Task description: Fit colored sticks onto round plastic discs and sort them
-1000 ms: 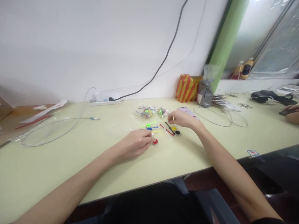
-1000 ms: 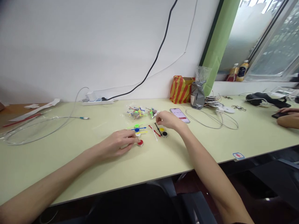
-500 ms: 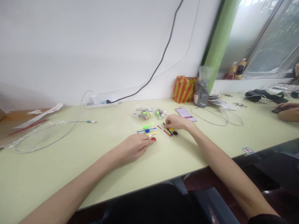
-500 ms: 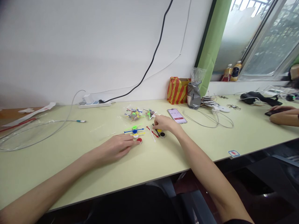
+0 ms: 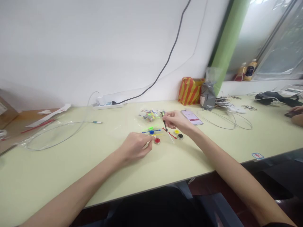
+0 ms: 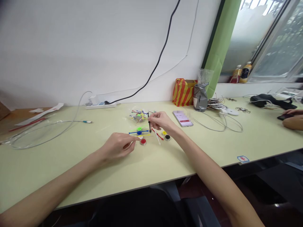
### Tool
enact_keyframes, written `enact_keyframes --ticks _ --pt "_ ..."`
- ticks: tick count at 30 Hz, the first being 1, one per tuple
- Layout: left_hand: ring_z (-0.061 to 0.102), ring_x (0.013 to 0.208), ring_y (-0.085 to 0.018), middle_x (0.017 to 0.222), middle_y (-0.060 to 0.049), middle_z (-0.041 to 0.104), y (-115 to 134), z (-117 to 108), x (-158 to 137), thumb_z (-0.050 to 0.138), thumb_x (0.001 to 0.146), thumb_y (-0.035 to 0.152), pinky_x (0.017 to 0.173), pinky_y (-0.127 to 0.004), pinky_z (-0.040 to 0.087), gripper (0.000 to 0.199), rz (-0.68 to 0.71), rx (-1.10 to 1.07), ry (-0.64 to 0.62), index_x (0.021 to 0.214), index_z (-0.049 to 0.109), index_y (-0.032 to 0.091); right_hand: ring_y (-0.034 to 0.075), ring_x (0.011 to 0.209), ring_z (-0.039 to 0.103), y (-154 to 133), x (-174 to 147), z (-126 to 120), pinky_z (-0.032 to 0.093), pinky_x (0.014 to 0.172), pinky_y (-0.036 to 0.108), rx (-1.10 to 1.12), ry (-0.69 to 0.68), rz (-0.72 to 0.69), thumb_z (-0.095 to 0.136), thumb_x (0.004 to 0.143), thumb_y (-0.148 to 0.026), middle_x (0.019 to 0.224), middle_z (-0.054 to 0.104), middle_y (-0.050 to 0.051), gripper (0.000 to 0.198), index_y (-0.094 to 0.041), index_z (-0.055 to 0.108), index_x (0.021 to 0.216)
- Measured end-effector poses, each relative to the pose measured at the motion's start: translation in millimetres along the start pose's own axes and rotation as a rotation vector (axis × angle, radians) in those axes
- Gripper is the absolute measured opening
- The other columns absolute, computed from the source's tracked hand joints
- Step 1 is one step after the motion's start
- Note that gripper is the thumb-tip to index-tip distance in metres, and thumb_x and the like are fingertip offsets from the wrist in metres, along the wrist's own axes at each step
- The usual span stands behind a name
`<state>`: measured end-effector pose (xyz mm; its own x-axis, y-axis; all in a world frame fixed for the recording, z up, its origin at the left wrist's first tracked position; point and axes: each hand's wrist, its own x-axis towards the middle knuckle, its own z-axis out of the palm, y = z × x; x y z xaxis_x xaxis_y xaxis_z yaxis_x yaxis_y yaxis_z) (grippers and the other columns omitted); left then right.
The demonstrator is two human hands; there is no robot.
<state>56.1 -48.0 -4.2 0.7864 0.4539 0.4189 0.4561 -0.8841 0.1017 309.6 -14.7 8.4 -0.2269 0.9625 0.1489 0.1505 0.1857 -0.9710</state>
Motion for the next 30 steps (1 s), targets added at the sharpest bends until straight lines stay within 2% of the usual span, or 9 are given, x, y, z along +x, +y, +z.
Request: enact_keyframes --ticks 3,5,9,11,13,17,20,23,30 --pt "0.044 0.045 -0.01 0.049 0.005 0.049 -1.6 -0.2 -0.2 0.053 0.094 0.036 0.053 -0.025 0.031 0.028 -0.147 -0.037 0.053 0.085 0.074 0.021 0.013 0.052 0.062 -5.1 -7.6 22.4 0.044 0.044 0.021 0.091 -0.17 0.01 0.075 0.076 -0.044 0.073 0.074 0.008 0.033 -0.015 0.06 0.081" --pt "0.037 0.044 -0.009 0.046 0.006 0.041 -3.5 0.5 -0.1 0.055 0.093 0.041 0.053 -0.024 0.028 0.034 -0.22 -0.079 0.074 0.072 0.07 0.019 0.016 0.058 0.069 -6.8 -11.1 31.2 0.051 0.048 0.023 0.12 -0.254 0.037 0.077 0.076 -0.045 0.078 0.076 0.01 0.035 -0.015 0.06 0.085" --pt "0.029 0.049 -0.007 0.051 0.005 0.037 -3.1 1.0 2.7 0.053 0.095 0.043 0.051 -0.024 0.024 0.046 -0.316 -0.333 0.038 0.059 0.058 0.016 0.019 0.066 0.074 -9.8 -13.4 26.7 0.053 0.049 0.022 0.153 -0.29 0.056 0.078 0.077 -0.045 0.085 0.078 0.011 0.036 -0.016 0.057 0.085" --pt "0.031 0.049 -0.007 0.052 0.005 0.04 -0.2 -0.6 5.3 0.051 0.095 0.046 0.049 -0.022 0.024 0.044 -0.394 -0.526 -0.014 0.064 0.061 0.016 0.017 0.061 0.072 -10.2 -12.2 16.9 0.049 0.044 0.02 0.094 -0.309 0.076 0.079 0.076 -0.046 0.085 0.078 0.011 0.037 -0.016 0.059 0.084" --pt "0.033 0.045 -0.008 0.049 0.005 0.043 2.6 -2.9 7.7 0.051 0.095 0.048 0.046 -0.021 0.026 0.043 -0.495 -0.677 -0.07 0.069 0.062 0.016 0.012 0.048 0.064 -9.2 -10.3 6.6 0.042 0.037 0.019 -0.022 -0.346 0.115 0.08 0.075 -0.047 0.076 0.076 0.007 0.038 -0.014 0.062 0.083" --pt "0.03 0.039 -0.007 0.039 0.005 0.043 2.2 -4.4 9.3 0.051 0.093 0.047 0.043 -0.02 0.026 0.041 -0.648 -0.809 -0.143 0.065 0.053 0.018 0.006 0.037 0.047 -6.4 -8.6 -2.5 0.03 0.034 0.018 -0.213 -0.433 0.216 0.078 0.077 -0.046 0.058 0.064 0.0 0.036 -0.013 0.066 0.078" --pt "0.027 0.037 -0.006 0.036 0.005 0.041 -1.7 -1.4 7.8 0.052 0.092 0.044 0.042 -0.02 0.022 0.04 -0.722 -0.822 -0.176 0.061 0.05 0.018 0.005 0.038 0.042 -7.6 -10.0 1.5 0.027 0.036 0.018 -0.292 -0.496 0.283 0.069 0.084 -0.041 0.052 0.057 -0.003 0.029 -0.014 0.066 0.076" --pt "0.026 0.036 -0.007 0.035 0.006 0.04 -4.6 2.6 6.1 0.052 0.091 0.046 0.041 -0.021 0.021 0.04 -0.755 -0.794 -0.236 0.063 0.051 0.018 0.006 0.039 0.038 -9.6 -10.7 6.5 0.027 0.038 0.019 -0.365 -0.522 0.323 0.063 0.084 -0.033 0.046 0.049 -0.005 0.023 -0.015 0.062 0.069" --pt "0.036 0.039 -0.01 0.039 0.005 0.042 -5.2 7.6 5.4 0.05 0.093 0.05 0.045 -0.023 0.029 0.043 -0.692 -0.615 -0.24 0.063 0.052 0.019 0.006 0.041 0.03 -5.8 -7.5 7.6 0.025 0.04 0.02 -0.404 -0.551 0.387 0.06 0.08 -0.026 0.044 0.041 -0.007 0.018 -0.017 0.056 0.065"
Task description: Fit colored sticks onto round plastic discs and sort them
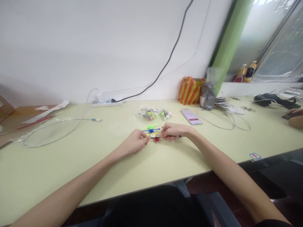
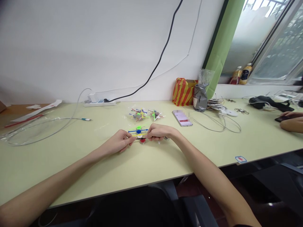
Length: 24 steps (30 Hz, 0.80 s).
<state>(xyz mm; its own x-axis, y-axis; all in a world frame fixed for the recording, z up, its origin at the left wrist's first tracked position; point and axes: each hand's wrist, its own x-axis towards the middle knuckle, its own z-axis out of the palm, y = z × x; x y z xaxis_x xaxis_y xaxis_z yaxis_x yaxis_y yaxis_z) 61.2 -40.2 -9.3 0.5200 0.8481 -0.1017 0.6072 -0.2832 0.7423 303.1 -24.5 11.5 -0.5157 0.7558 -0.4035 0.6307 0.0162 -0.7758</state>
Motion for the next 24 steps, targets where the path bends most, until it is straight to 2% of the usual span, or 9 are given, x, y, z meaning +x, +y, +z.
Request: enact_keyframes --ticks 4,8,11,14,18,20,24 --pt "0.042 0.045 -0.013 0.046 0.002 0.046 1.2 2.2 1.3 0.045 0.095 0.045 0.049 -0.026 0.03 0.043 0.071 0.165 0.053 0.062 0.053 0.019 0.006 0.041 0.027 2.7 1.3 -1.4 0.023 0.041 0.021 -0.017 -0.004 -0.004 0.057 0.078 -0.022 0.045 0.039 -0.008 0.013 -0.017 0.055 0.066" --pt "0.05 0.055 -0.016 0.062 -0.003 0.057 2.2 3.3 0.1 0.038 0.101 0.04 0.054 -0.028 0.03 0.045 0.208 0.53 0.141 0.066 0.055 0.018 0.006 0.042 0.025 4.0 2.7 -2.0 0.019 0.041 0.021 -0.033 -0.018 0.018 0.056 0.077 -0.023 0.046 0.036 -0.008 0.014 -0.017 0.053 0.065" --pt "0.058 0.059 -0.02 0.067 -0.005 0.062 0.4 3.2 -0.2 0.032 0.105 0.037 0.057 -0.029 0.035 0.043 0.279 0.799 0.085 0.079 0.061 0.018 0.005 0.043 0.027 3.6 3.7 -1.1 0.02 0.042 0.021 -0.066 -0.006 0.051 0.059 0.077 -0.027 0.05 0.037 -0.008 0.017 -0.017 0.052 0.065" --pt "0.062 0.059 -0.022 0.067 -0.007 0.064 -2.1 4.0 1.2 0.032 0.106 0.034 0.059 -0.03 0.04 0.04 0.311 0.973 0.054 0.086 0.063 0.017 0.006 0.044 0.033 2.6 4.6 0.5 0.024 0.043 0.022 -0.127 0.027 0.071 0.06 0.077 -0.029 0.053 0.042 -0.006 0.018 -0.017 0.053 0.065" --pt "0.066 0.062 -0.024 0.072 -0.008 0.068 0.9 5.3 0.1 0.043 0.099 0.014 0.059 -0.031 0.043 0.022 0.383 1.139 0.009 0.091 0.063 0.017 0.008 0.046 0.04 1.8 6.3 1.8 0.028 0.044 0.023 -0.227 0.034 0.075 0.06 0.08 -0.031 0.056 0.048 -0.003 0.022 -0.017 0.054 0.064" --pt "0.067 0.064 -0.024 0.074 -0.008 0.069 4.8 4.2 -2.8 0.046 0.093 0.006 0.059 -0.032 0.043 0.019 0.413 1.198 -0.027 0.092 0.063 0.016 0.008 0.048 0.042 2.1 6.8 1.4 0.029 0.045 0.023 -0.255 0.024 0.068 0.061 0.081 -0.035 0.057 0.051 -0.002 0.027 -0.017 0.054 0.063" --pt "0.068 0.064 -0.024 0.074 -0.008 0.069 3.9 -0.3 -6.7 0.05 0.091 0.003 0.058 -0.03 0.043 0.017 0.453 1.231 -0.055 0.091 0.062 0.015 0.008 0.049 0.043 3.8 3.4 -0.5 0.031 0.047 0.023 -0.249 0.029 -0.026 0.063 0.084 -0.041 0.058 0.051 -0.002 0.031 -0.016 0.057 0.066"
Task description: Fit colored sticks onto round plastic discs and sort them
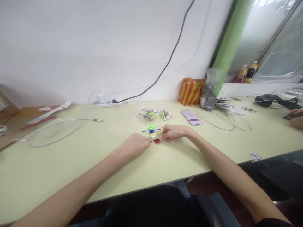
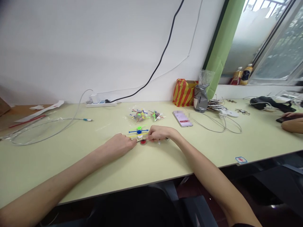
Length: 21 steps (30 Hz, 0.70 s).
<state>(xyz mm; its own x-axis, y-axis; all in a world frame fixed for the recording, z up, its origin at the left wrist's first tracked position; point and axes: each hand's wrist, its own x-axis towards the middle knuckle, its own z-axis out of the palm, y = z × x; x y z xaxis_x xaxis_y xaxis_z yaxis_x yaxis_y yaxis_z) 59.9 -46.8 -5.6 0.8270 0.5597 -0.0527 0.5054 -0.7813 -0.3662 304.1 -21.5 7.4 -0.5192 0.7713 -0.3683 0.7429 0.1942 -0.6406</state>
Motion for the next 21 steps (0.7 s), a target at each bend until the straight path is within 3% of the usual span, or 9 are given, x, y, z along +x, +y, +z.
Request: enact_keyframes --ticks 4,7,10,13,21 --pt "0.068 0.06 -0.024 0.072 -0.008 0.07 -4.8 13.9 -0.9 0.047 0.097 0.011 0.057 -0.031 0.043 0.015 -0.002 0.041 0.062 0.093 0.061 0.015 0.009 0.051 0.044 -1.3 -5.8 3.0 0.034 0.049 0.021 0.04 -0.02 -0.216 0.058 0.092 -0.044 0.058 0.05 -0.004 0.031 -0.014 0.066 0.088" --pt "0.068 0.058 -0.025 0.069 -0.009 0.069 -2.7 19.9 0.5 0.04 0.103 0.021 0.056 -0.033 0.044 0.025 -0.016 0.034 0.097 0.092 0.062 0.015 0.012 0.061 0.053 -6.9 -5.6 10.0 0.038 0.054 0.022 0.009 0.061 -0.302 0.067 0.088 -0.043 0.072 0.061 -0.001 0.032 -0.015 0.067 0.103" --pt "0.067 0.057 -0.025 0.066 -0.009 0.068 2.9 15.9 0.5 0.035 0.104 0.025 0.057 -0.033 0.044 0.032 -0.008 -0.004 0.124 0.094 0.063 0.014 0.014 0.073 0.058 -12.8 -2.3 16.1 0.041 0.062 0.022 -0.088 0.168 -0.368 0.068 0.088 -0.03 0.085 0.069 0.003 0.019 -0.016 0.069 0.1" --pt "0.066 0.056 -0.024 0.067 -0.01 0.068 7.5 9.1 -0.5 0.034 0.103 0.025 0.058 -0.033 0.044 0.031 -0.018 -0.059 0.121 0.1 0.064 0.014 0.015 0.075 0.059 -15.1 -0.4 17.9 0.041 0.065 0.023 -0.129 0.175 -0.423 0.064 0.089 -0.022 0.085 0.071 0.003 0.011 -0.015 0.071 0.093" --pt "0.067 0.061 -0.022 0.073 -0.009 0.071 7.2 -3.1 -0.2 0.035 0.102 0.029 0.062 -0.031 0.044 0.031 -0.073 -0.179 0.108 0.096 0.062 0.016 0.014 0.071 0.059 -16.8 -7.4 12.3 0.041 0.064 0.024 -0.148 0.176 -0.493 0.069 0.089 -0.027 0.083 0.07 0.003 0.014 -0.015 0.076 0.087"
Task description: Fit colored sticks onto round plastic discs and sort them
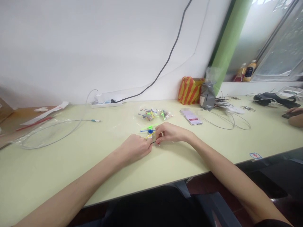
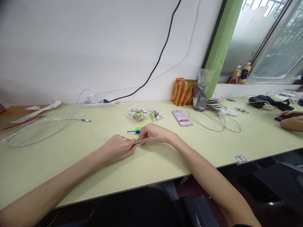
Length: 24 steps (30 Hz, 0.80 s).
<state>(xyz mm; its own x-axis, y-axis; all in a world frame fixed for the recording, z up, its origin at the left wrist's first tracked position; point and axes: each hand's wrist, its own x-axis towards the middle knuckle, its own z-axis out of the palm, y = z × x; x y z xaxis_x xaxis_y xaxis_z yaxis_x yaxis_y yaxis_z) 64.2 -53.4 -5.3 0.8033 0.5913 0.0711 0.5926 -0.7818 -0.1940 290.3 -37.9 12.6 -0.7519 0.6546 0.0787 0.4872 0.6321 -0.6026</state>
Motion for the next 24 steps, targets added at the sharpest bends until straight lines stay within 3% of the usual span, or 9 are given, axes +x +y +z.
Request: enact_keyframes --ticks 3,9,13,16,24 --pt "0.067 0.062 -0.022 0.073 -0.008 0.071 -4.4 -7.9 0.7 0.032 0.105 0.036 0.061 -0.029 0.041 0.039 -0.06 -0.02 -0.01 0.093 0.063 0.017 0.014 0.075 0.06 4.5 -2.2 -7.9 0.043 0.068 0.025 -0.03 0.073 -0.004 0.069 0.091 -0.028 0.087 0.069 0.004 0.015 -0.016 0.076 0.086" --pt "0.069 0.08 -0.022 0.089 -0.007 0.073 -20.3 -6.0 -1.1 0.036 0.104 0.031 0.062 -0.029 0.039 0.031 -0.113 -0.079 0.076 0.11 0.064 0.02 0.021 0.094 0.056 39.5 -4.6 -22.7 0.04 0.084 0.031 -0.334 0.49 0.158 0.067 0.093 -0.022 0.088 0.068 0.007 0.013 -0.016 0.075 0.084" --pt "0.067 0.093 -0.021 0.101 -0.006 0.072 -24.3 0.6 -1.2 0.039 0.102 0.025 0.065 -0.029 0.04 0.026 -0.037 -0.096 0.116 0.11 0.064 0.022 0.023 0.098 0.053 58.1 0.1 -17.3 0.038 0.085 0.032 -0.395 0.456 0.18 0.071 0.09 -0.024 0.093 0.066 0.008 0.009 -0.019 0.078 0.087" --pt "0.065 0.092 -0.021 0.099 -0.006 0.07 -24.4 2.4 -1.2 0.039 0.102 0.023 0.066 -0.029 0.041 0.025 -0.001 -0.123 0.123 0.106 0.063 0.021 0.023 0.098 0.052 61.0 6.9 -8.6 0.037 0.086 0.033 -0.433 0.412 0.169 0.07 0.091 -0.024 0.093 0.064 0.008 0.009 -0.021 0.079 0.091" --pt "0.064 0.088 -0.021 0.095 -0.007 0.068 -23.7 -0.7 -0.6 0.037 0.101 0.021 0.068 -0.031 0.043 0.026 0.013 -0.164 0.127 0.099 0.063 0.02 0.024 0.103 0.053 65.3 12.9 -4.4 0.036 0.089 0.033 -0.476 0.456 0.267 0.058 0.097 -0.019 0.099 0.068 0.01 0.02 -0.019 0.078 0.1"
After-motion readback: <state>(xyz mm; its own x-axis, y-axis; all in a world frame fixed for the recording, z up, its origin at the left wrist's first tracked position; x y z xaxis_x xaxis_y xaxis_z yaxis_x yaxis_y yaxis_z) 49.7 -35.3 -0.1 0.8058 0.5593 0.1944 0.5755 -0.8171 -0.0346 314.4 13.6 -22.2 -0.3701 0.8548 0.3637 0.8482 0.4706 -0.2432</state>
